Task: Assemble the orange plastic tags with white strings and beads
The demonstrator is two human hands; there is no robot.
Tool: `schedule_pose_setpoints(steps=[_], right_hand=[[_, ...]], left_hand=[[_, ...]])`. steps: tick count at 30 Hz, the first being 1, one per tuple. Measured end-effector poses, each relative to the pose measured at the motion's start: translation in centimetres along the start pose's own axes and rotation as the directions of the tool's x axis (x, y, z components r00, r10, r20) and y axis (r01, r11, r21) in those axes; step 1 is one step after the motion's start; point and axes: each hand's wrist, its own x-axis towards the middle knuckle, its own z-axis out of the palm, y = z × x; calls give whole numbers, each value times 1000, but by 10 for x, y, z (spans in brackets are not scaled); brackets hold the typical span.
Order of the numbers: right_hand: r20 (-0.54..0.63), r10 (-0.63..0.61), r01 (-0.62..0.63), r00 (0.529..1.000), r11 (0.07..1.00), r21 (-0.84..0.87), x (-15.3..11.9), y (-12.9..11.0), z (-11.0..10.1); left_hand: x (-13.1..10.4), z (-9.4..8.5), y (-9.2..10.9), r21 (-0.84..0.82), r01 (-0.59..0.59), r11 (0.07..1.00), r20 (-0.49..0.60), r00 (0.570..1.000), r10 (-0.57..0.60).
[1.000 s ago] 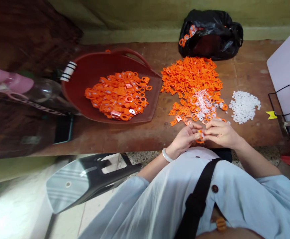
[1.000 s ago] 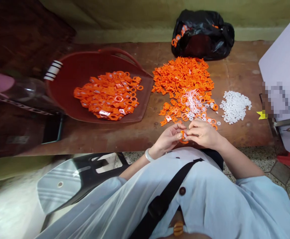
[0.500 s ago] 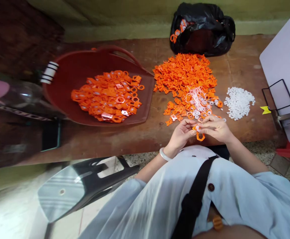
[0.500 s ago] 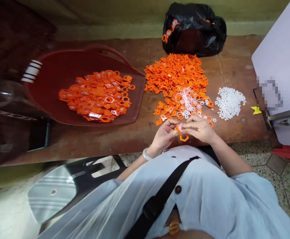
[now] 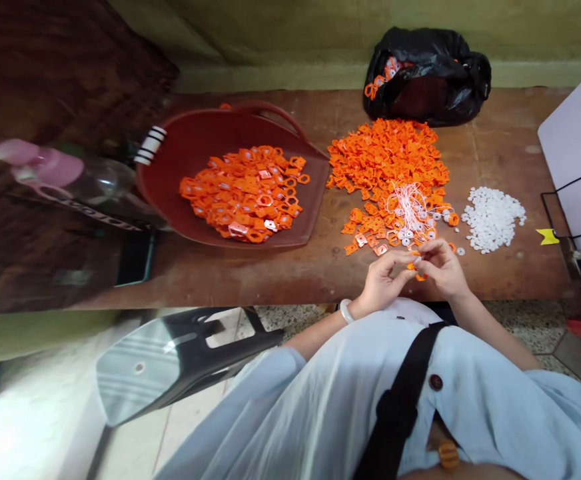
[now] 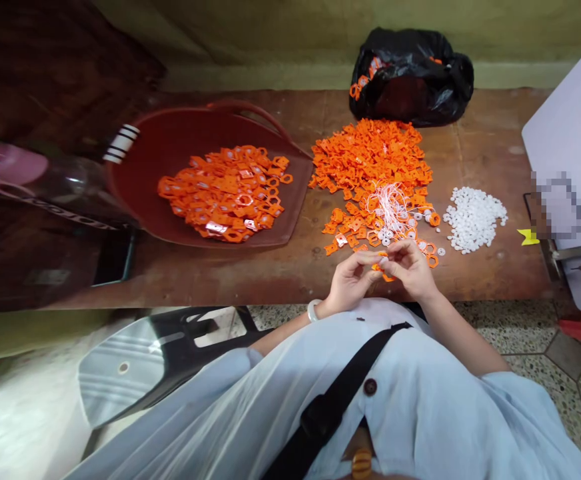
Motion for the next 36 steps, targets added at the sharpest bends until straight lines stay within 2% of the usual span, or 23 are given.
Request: schedule_pose_setpoints(steps=[3, 6, 9, 12, 15, 18, 20, 21, 23, 25, 27, 29, 36], right_hand=[[5, 89, -89, 996, 991, 101, 0, 2, 0], [20, 197, -197, 980, 965, 172, 1, 6, 2], [-37, 261, -250, 965, 950, 186, 0, 13, 5], [-59, 287, -274, 956, 947, 169, -4, 20, 9], [-29, 226, -224, 974, 973, 59, -8, 21, 10], [6, 100, -96, 995, 969, -227, -3, 13, -5], [-19, 5, -13, 1000, 864, -503, 11, 8, -30], [-60, -48, -1, 997, 770, -638, 20, 6, -46], [-183, -117, -95, 976, 529, -843, 40, 8, -80], [-257, -66, -232, 964, 262, -937, 56, 16, -107], [-234, -14, -231, 972, 108, -967, 66, 27, -123], [-206, -8, -205, 978, 59, -977, 69, 37, -127], [-275, -77, -270, 958, 74, -960, 72, 42, -132]], left_hand=[[1, 2, 2, 31, -11, 999, -13, 1000, 11], [1, 3, 0, -9, 49, 999, -43, 998, -50], [1, 5, -8, -169, 172, 971, -101, 976, -191], [2, 7, -16, -360, 298, 884, -152, 916, -370], [3, 5, -20, -527, 369, 766, -124, 858, -499], [4, 1, -21, -638, 406, 654, -42, 830, -556], [5, -3, -19, -670, 422, 610, -9, 818, -575], [5, -5, -18, -680, 430, 594, 5, 813, -582], [6, -9, -14, -694, 446, 565, 40, 807, -588], [6, -11, -10, -705, 458, 541, 72, 805, -589], [6, -13, -5, -712, 470, 521, 94, 800, -593], [6, -14, -2, -713, 482, 508, 104, 790, -604], [8, -16, 3, -685, 515, 515, 140, 787, -600]])
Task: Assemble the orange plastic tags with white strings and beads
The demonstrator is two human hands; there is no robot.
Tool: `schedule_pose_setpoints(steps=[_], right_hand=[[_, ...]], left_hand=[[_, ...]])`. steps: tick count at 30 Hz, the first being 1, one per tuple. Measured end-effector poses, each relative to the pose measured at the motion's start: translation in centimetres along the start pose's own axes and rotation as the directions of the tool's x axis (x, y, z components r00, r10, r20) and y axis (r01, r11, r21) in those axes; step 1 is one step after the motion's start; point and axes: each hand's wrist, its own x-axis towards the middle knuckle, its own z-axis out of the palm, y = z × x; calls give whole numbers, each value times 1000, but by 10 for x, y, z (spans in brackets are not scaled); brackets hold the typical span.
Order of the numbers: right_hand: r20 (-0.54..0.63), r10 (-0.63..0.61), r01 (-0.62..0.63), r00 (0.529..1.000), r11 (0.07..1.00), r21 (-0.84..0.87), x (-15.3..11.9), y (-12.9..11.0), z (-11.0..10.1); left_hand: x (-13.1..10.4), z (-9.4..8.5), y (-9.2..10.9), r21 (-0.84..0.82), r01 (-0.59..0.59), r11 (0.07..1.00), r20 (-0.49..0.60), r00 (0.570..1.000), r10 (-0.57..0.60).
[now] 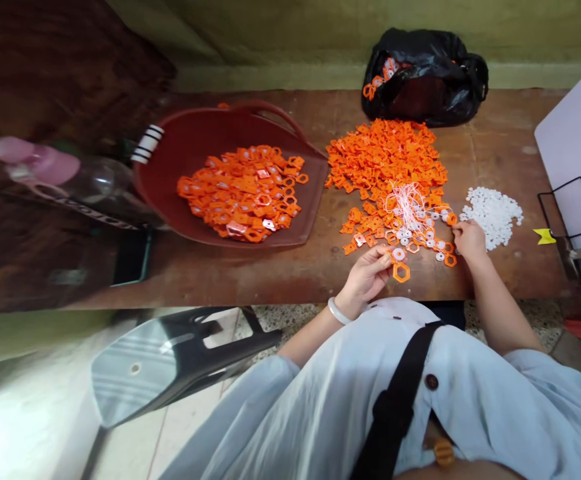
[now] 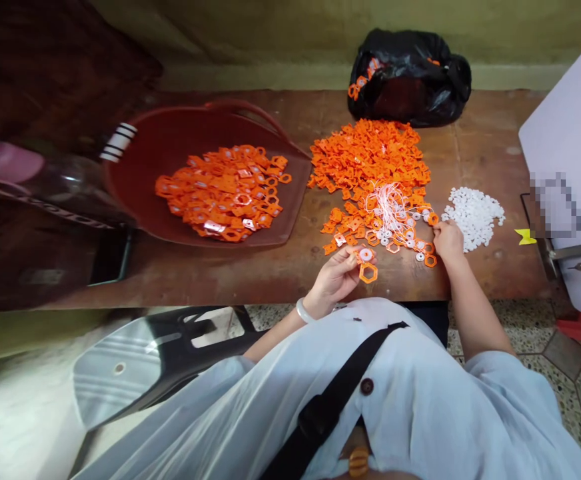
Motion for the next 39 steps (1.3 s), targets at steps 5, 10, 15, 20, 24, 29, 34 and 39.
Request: schedule_pose_setpoints(steps=[5, 10, 15, 20, 24, 29, 34, 39], right_hand=[[-17, -29, 29, 999, 999, 30, 0, -10, -13], [-181, -217, 280, 959, 809, 517, -51, -79, -58], [-363, -496, 600, 789, 496, 628, -93, -131, -77], [-361, -537, 622, 762, 453, 639, -93, -124, -66], [-370, -510, 607, 777, 449, 655, -92, -123, -67], [-360, -534, 622, 765, 466, 629, -92, -126, -70], [-411, -574, 685, 709, 418, 597, -93, -123, -68], [-390, -594, 686, 704, 424, 591, -96, -122, -61]], left_hand=[[-1, -2, 2, 1, -13, 1000, 6, 1000, 13], [0, 1, 0, -5, 10, 1000, 10, 1000, -10], [2, 5, -3, -1, -6, 1000, -29, 1000, 6], [3, 4, -3, -2, -8, 1000, -68, 998, 8], [4, 5, -3, 13, 2, 1000, -85, 996, 0], [6, 6, -4, 40, -7, 999, -99, 995, 11], [5, 7, -3, 42, -12, 999, -100, 995, 16], [5, 5, -3, 27, -20, 999, -154, 988, 24]])
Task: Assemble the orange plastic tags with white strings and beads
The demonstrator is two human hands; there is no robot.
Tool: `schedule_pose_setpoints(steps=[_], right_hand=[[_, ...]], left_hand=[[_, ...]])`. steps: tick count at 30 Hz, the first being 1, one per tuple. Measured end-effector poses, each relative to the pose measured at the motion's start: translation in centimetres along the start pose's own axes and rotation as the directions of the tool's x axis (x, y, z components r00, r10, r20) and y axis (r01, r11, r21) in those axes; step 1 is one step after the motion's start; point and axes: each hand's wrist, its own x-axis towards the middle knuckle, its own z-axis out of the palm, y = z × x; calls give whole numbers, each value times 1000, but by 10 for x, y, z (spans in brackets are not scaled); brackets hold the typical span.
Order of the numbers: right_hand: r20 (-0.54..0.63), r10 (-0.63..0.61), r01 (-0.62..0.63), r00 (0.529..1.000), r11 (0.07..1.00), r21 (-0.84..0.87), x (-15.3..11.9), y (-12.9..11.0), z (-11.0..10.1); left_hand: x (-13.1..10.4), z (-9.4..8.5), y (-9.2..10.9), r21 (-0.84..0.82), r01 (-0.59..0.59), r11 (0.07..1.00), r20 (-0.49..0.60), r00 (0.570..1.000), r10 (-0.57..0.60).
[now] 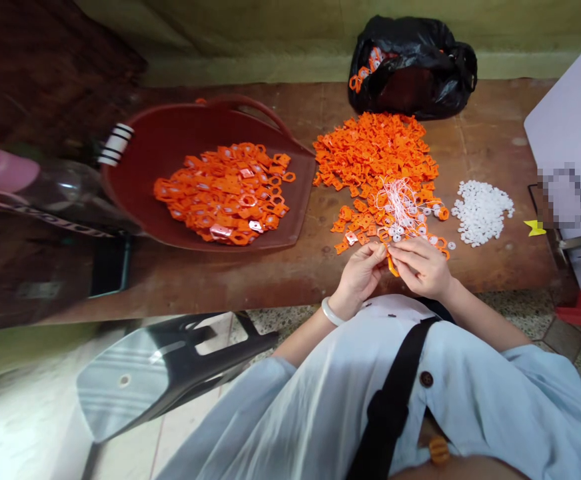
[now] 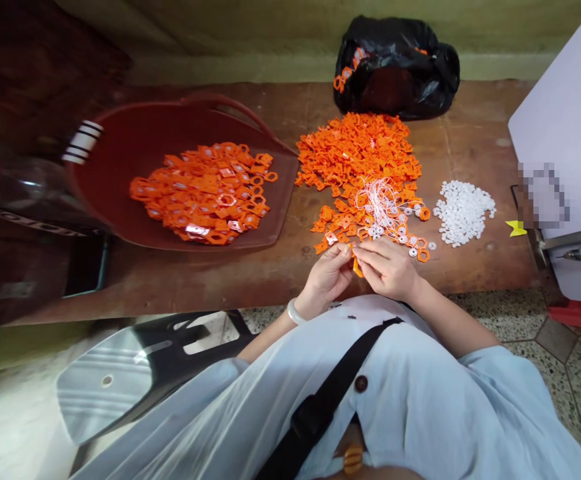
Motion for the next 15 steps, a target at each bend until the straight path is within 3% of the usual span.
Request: schedule_pose_setpoints(steps=[10, 12, 15], right_hand=[[109, -64, 63, 992, 998, 14, -1, 8, 18], [135, -12, 8, 991, 999, 31, 15, 20, 21], [201, 184, -172, 962, 982, -76, 58, 52, 31]], left_hand=[[1, -27, -6, -84, 14, 996, 5, 1000, -13], [-1, -34, -4, -99, 2, 995, 12, 1000, -1], [-4, -42, 1, -128, 0, 992, 11, 1000, 1]])
